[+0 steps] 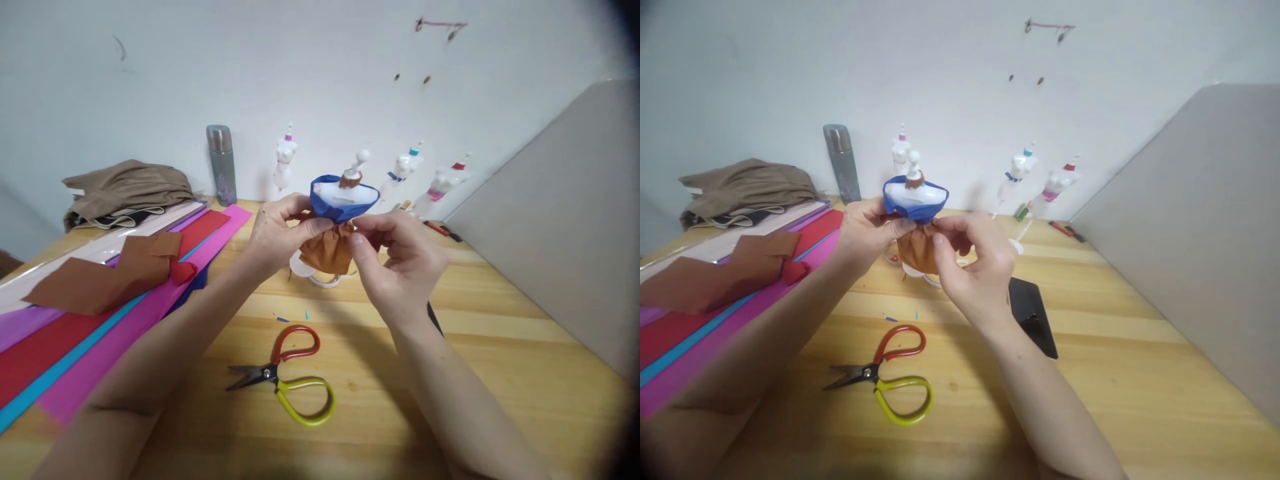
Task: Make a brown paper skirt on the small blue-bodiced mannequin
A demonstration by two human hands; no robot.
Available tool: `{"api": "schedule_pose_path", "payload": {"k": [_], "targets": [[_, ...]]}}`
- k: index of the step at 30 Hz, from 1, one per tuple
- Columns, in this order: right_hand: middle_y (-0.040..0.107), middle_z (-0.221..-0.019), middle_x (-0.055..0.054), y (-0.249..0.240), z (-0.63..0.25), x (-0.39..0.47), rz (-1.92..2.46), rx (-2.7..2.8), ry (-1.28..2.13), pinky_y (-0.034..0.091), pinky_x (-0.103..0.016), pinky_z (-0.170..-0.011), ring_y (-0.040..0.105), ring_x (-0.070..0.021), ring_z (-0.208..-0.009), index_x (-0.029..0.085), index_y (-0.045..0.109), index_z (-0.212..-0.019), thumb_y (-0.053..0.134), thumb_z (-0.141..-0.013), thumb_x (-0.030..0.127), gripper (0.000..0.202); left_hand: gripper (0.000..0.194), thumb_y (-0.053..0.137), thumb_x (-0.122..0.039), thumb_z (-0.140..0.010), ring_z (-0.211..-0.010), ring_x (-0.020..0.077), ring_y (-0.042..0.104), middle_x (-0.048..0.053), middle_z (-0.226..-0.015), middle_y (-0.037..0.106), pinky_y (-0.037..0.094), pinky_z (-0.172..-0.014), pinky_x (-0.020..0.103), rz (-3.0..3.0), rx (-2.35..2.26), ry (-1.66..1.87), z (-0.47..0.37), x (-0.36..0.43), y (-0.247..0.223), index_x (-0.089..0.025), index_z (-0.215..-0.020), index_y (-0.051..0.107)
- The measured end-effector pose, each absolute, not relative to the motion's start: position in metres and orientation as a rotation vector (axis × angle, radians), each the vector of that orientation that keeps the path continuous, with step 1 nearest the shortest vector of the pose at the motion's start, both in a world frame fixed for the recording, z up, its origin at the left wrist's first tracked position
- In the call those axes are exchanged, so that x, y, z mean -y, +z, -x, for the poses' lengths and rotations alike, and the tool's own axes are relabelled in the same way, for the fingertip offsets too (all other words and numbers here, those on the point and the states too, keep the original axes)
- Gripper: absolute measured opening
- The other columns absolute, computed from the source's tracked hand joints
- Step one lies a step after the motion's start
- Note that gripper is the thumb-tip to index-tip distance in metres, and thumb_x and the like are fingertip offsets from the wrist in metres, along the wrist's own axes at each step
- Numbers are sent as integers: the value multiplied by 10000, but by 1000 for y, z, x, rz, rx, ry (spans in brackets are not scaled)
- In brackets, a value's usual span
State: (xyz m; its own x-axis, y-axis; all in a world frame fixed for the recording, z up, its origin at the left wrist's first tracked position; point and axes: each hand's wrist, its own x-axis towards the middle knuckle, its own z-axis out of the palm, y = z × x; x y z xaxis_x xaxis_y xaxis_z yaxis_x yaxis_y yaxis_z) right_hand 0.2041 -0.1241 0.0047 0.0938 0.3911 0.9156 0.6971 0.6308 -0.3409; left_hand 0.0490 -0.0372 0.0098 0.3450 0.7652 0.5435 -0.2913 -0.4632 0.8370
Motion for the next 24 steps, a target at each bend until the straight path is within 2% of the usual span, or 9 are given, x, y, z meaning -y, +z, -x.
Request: {"api": "schedule_pose_path", "payload": {"k": [2,13,24], "targets": [[661,-778,2,5,-205,124,953,1504,-315,480,-344,-566,569,-158,-616,273,689,-926,668,-890,124,154,511,930,-588,-631,-918,230,754,74,-921,815,606,-904,350,-1597,-433,1330,-49,37,10,-151,-867,813],[575,-665,33,7,-204,123,995,1583,-263,394,-305,-498,503,-131,-546,253,580,-761,652,-877,94,209,502,926,-584,-641,-912,227,752,67,-916,809,607,-916,359,-1605,-440,1313,-49,38,10,-151,-865,801],[577,-678,25,2,-203,123,1068,1577,-195,429,-310,-529,521,-142,-570,253,553,-782,631,-941,209,182,482,925,-581,-648,-896,209,739,63,-894,798,600,-890,335,-1665,-434,1319,-48,37,12,-158,-838,794]]}}
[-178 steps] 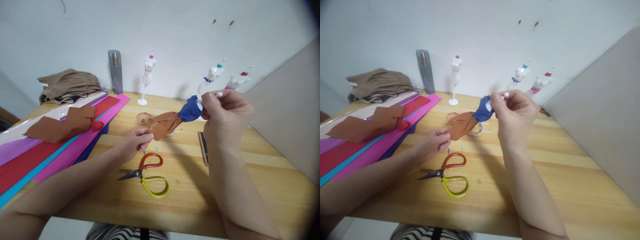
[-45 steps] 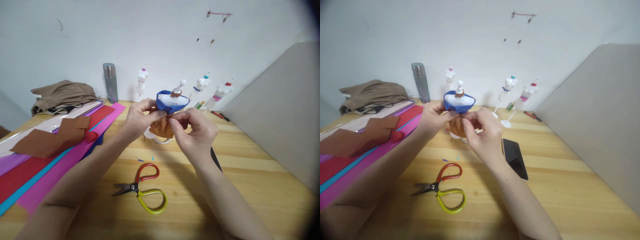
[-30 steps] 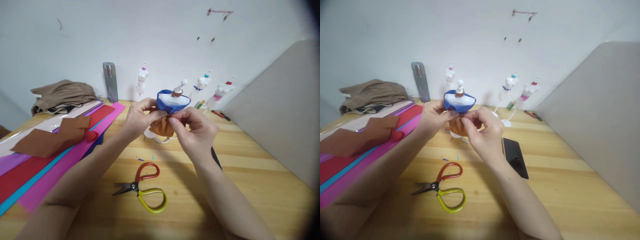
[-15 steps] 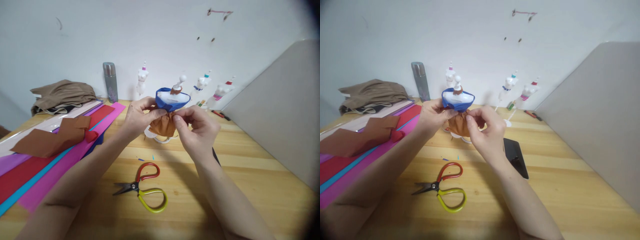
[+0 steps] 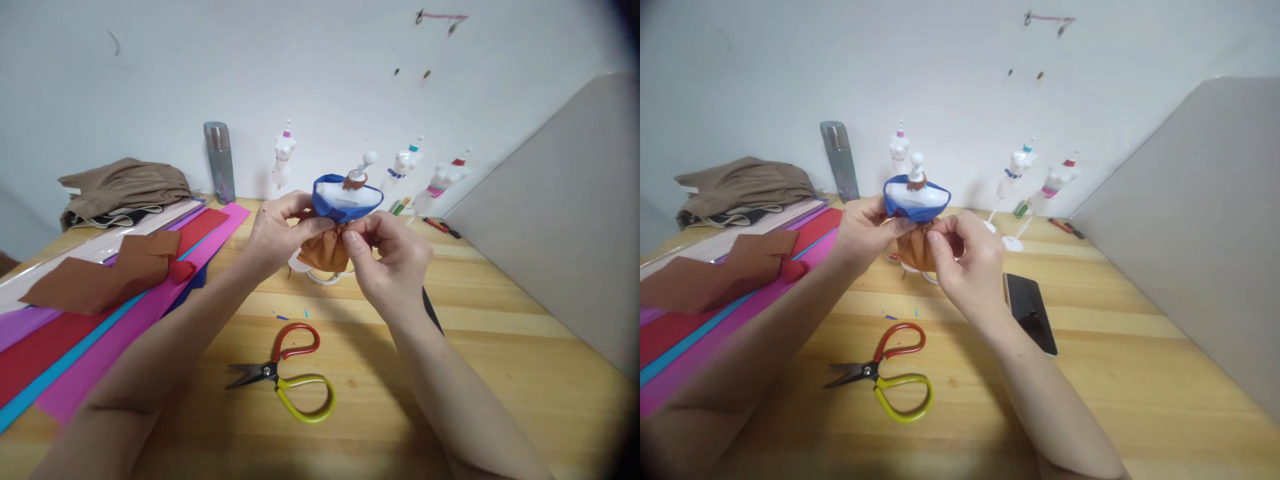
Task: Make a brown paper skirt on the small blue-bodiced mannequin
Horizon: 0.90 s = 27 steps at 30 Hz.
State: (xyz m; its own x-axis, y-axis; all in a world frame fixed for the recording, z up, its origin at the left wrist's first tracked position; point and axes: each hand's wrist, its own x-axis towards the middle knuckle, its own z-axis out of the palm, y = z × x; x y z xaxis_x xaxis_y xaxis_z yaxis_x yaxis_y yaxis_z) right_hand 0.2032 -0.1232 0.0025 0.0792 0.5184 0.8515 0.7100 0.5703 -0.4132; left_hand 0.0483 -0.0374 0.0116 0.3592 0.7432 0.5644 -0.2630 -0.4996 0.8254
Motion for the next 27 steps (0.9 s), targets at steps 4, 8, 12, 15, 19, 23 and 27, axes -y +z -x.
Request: {"api": "schedule_pose_path", "payload": {"k": [4,8,12,15,19,23,27], "targets": [[563,-673,23,5,-203,125,1058,1626,-246,418,-315,-528,516,-141,-564,250,551,-769,627,-940,190,197,468,919,-569,-660,-904,216,742,64,-900,803,601,-891,336,-1668,-446,1325,-48,38,12,-156,-842,797],[591,-648,16,6,-200,127,1065,1586,-444,425,-334,-532,521,-152,-546,261,587,-767,650,-924,149,204,474,918,-570,-658,-902,214,739,62,-900,801,599,-893,334,-1659,-451,1326,-49,39,11,-151,-846,798],[642,-657,-1,6,-198,128,1036,1544,-587,453,-364,-555,546,-177,-537,287,654,-829,665,-946,162,172,477,930,-574,-633,-871,202,731,52,-868,798,598,-869,320,-1646,-436,1352,-49,38,11,-155,-820,798],[651,-662,-6,7,-198,129,1041,1538,-604,459,-378,-558,551,-188,-535,299,679,-867,668,-955,185,145,463,924,-566,-648,-882,206,734,50,-880,802,597,-874,325,-1626,-438,1349,-49,39,11,-162,-839,803],[662,-693,-9,8,-198,130,1007,1518,-587,454,-384,-553,554,-190,-551,308,712,-964,702,-952,230,80,430,915,-522,-680,-907,220,741,58,-911,804,596,-895,346,-1604,-421,1333,-49,39,11,-158,-882,803],[651,-671,-15,9,-198,133,1026,1499,-597,458,-392,-542,541,-194,-537,310,710,-944,684,-962,267,53,379,914,-469,-701,-894,229,738,52,-866,787,593,-908,369,-1605,-429,1320,-47,39,11,-154,-875,793],[653,-665,-14,10,-197,133,1001,1538,-583,461,-387,-543,545,-192,-530,305,703,-905,660,-948,215,109,387,913,-473,-704,-893,240,751,54,-871,796,601,-904,374,-1582,-429,1309,-46,39,11,-155,-886,789]]}}
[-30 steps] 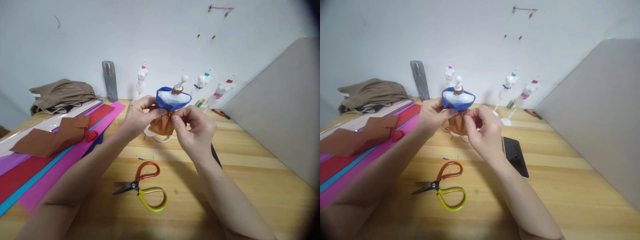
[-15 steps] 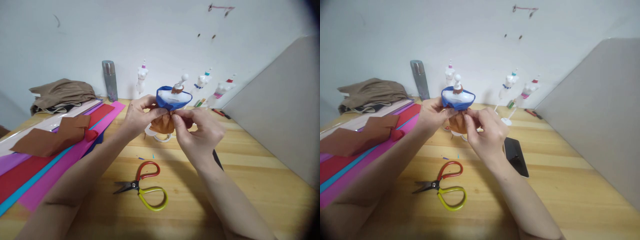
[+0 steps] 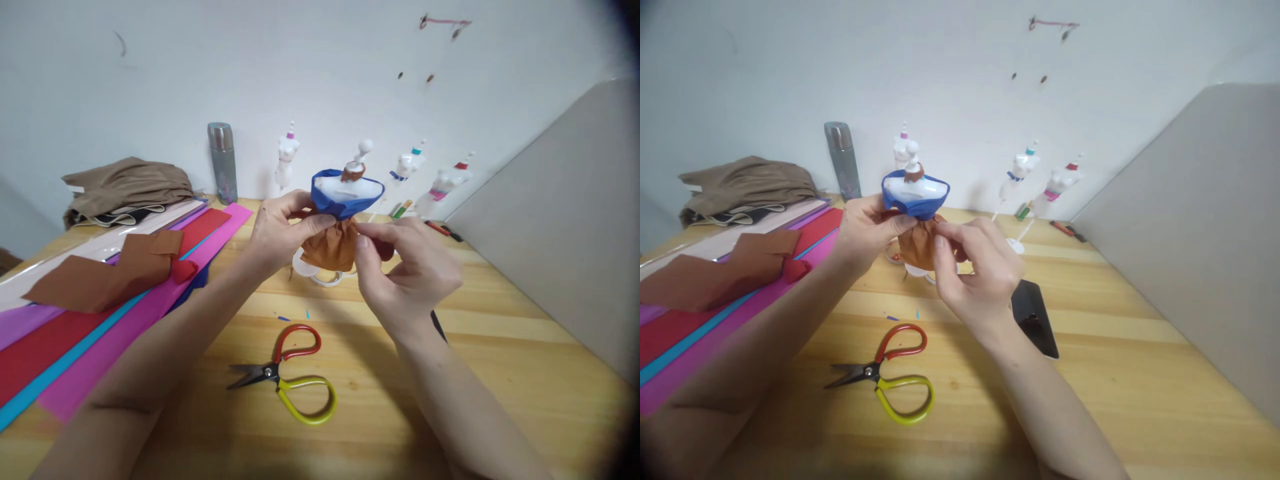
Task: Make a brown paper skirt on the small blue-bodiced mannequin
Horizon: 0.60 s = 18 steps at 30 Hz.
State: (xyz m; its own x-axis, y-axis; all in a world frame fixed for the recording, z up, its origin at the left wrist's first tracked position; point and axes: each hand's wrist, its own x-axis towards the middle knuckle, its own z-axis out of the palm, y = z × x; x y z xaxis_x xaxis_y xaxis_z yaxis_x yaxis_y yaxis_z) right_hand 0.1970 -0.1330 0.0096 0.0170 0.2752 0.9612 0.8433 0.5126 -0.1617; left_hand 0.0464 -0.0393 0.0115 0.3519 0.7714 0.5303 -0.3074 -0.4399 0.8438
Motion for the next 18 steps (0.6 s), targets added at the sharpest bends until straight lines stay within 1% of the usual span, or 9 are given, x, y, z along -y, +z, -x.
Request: {"api": "schedule_pose_path", "payload": {"k": [5,11,18], "targets": [[674,-688,-9,9,-195,131,983,1567,-559,452,-367,-525,550,-171,-529,297,724,-925,624,-949,165,167,403,917,-482,-696,-907,232,759,67,-898,813,603,-912,357,-1589,-427,1318,-47,39,11,-153,-896,799],[653,-670,-10,5,-196,129,1028,1556,-540,459,-369,-515,534,-172,-527,292,718,-913,647,-951,214,113,423,909,-513,-696,-923,239,760,72,-902,811,598,-937,368,-1595,-442,1308,-47,38,10,-155,-894,801],[646,-684,-8,5,-196,130,1025,1557,-429,451,-357,-530,556,-176,-563,288,733,-920,612,-971,197,159,453,925,-535,-668,-927,241,759,73,-919,816,604,-916,364,-1567,-430,1276,-48,39,10,-161,-894,804]]}}
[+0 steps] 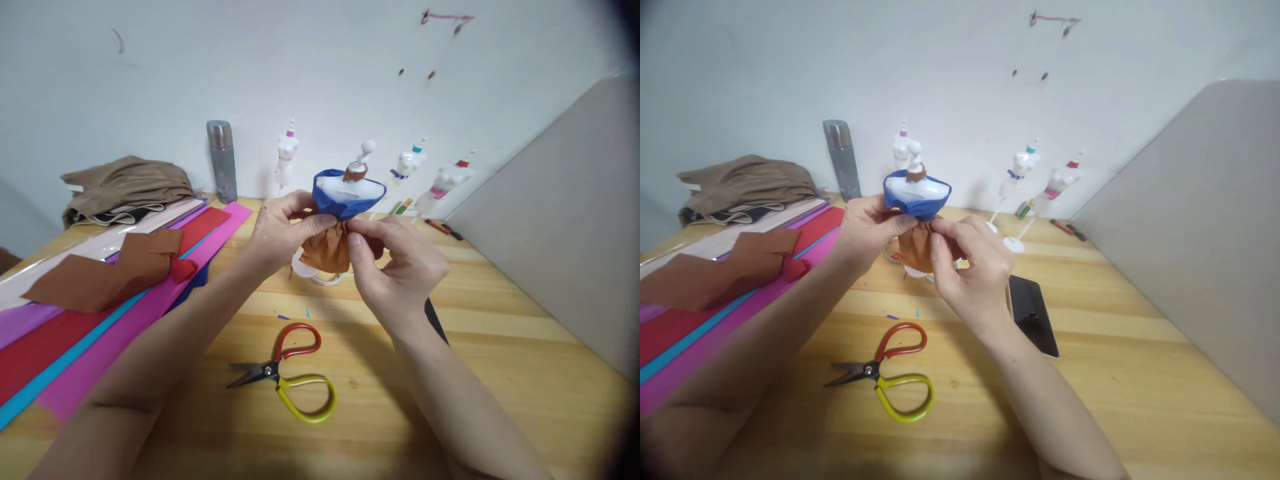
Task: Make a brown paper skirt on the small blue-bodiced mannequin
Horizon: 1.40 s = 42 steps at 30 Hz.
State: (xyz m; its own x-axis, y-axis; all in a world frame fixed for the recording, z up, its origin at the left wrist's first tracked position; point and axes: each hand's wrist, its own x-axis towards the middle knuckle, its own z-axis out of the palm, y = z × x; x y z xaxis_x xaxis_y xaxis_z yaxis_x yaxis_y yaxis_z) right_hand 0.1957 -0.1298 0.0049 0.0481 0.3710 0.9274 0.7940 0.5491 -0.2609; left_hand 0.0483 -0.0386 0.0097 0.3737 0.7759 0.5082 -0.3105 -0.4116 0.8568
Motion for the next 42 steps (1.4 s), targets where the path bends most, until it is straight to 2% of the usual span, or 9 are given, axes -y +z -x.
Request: {"api": "schedule_pose_path", "payload": {"k": [9,13,17,24,29,33,36,39,42], "targets": [[624,-677,5,5,-192,128,964,1598,-413,438,-328,-523,538,-158,-552,272,724,-930,610,-945,112,197,412,929,-498,-668,-871,219,756,55,-836,799,606,-891,353,-1547,-440,1286,-49,38,8,-152,-842,788],[696,-776,-33,-1,-195,123,920,1656,-559,481,-309,-534,616,-166,-615,247,746,-1044,615,-930,87,237,441,936,-511,-650,-868,238,758,65,-823,792,609,-869,368,-1531,-473,1276,-49,37,7,-141,-831,779],[748,-865,-67,-8,-196,122,936,1701,-678,550,-329,-614,678,-193,-700,238,750,-1196,617,-931,98,328,440,942,-518,-640,-833,237,758,64,-838,800,618,-817,367,-1500,-493,1291,-47,36,9,-156,-835,787],[658,-733,3,5,-196,129,848,1603,-453,466,-321,-538,539,-151,-569,306,777,-1164,626,-958,114,320,362,917,-542,-678,-892,247,766,23,-872,825,625,-890,394,-1474,-456,1302,-43,36,16,-230,-827,806],[680,-800,-19,8,-199,129,862,1717,-401,467,-333,-546,565,-160,-611,291,779,-1147,629,-965,146,277,434,929,-591,-644,-912,263,769,49,-904,831,615,-881,393,-1501,-447,1267,-42,35,15,-214,-825,813],[660,-743,8,10,-206,130,855,1556,-364,454,-340,-579,549,-157,-607,296,782,-1098,654,-957,148,242,451,923,-629,-646,-951,276,762,44,-896,831,598,-920,406,-1501,-422,1308,-38,29,16,-224,-814,820],[656,-706,16,11,-213,133,944,1478,-207,427,-331,-557,541,-151,-585,277,780,-934,673,-957,184,144,445,934,-616,-646,-985,273,755,29,-889,824,570,-973,412,-1447,-390,1345,-32,22,18,-228,-830,819],[606,-598,23,12,-216,135,1010,1516,-68,351,-314,-479,500,-138,-511,248,692,-692,693,-946,219,256,450,949,-590,-643,-1033,263,742,28,-906,819,542,-1006,390,-1391,-372,1349,-26,17,20,-217,-846,804],[549,-532,27,12,-213,134,1034,1516,-16,328,-314,-466,469,-131,-481,236,615,-598,721,-929,273,350,475,957,-585,-633,-1075,288,734,41,-891,816,550,-969,389,-1350,-352,1346,-23,13,22,-207,-868,789]]}}
